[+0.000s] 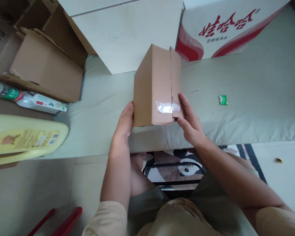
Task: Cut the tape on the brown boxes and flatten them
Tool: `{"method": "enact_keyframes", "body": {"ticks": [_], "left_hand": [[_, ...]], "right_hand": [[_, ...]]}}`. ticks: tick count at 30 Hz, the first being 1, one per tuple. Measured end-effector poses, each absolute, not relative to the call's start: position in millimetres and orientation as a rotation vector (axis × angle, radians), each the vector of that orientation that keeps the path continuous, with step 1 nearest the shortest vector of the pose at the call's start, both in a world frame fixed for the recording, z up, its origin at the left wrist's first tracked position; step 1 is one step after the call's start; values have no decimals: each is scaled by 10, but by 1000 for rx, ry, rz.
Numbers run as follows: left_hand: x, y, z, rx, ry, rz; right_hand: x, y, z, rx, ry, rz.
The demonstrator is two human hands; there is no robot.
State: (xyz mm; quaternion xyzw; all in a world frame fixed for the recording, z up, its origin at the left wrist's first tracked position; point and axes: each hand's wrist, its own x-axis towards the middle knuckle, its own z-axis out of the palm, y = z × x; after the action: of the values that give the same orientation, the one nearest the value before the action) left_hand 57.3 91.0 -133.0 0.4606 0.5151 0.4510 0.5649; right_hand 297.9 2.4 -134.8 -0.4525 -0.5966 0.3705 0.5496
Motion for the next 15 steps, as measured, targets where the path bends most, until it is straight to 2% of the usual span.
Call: {"method": "enact_keyframes", "body": {"ticks": [7,15], "left_hand": [[704,769,-1288,1047,1308,819],[768,662,-1229,1032,1246,388]], "right_hand": [[3045,21,-1340,-977,-1291,777],[3080,68,-1398,-1046,-1215,843]]}}
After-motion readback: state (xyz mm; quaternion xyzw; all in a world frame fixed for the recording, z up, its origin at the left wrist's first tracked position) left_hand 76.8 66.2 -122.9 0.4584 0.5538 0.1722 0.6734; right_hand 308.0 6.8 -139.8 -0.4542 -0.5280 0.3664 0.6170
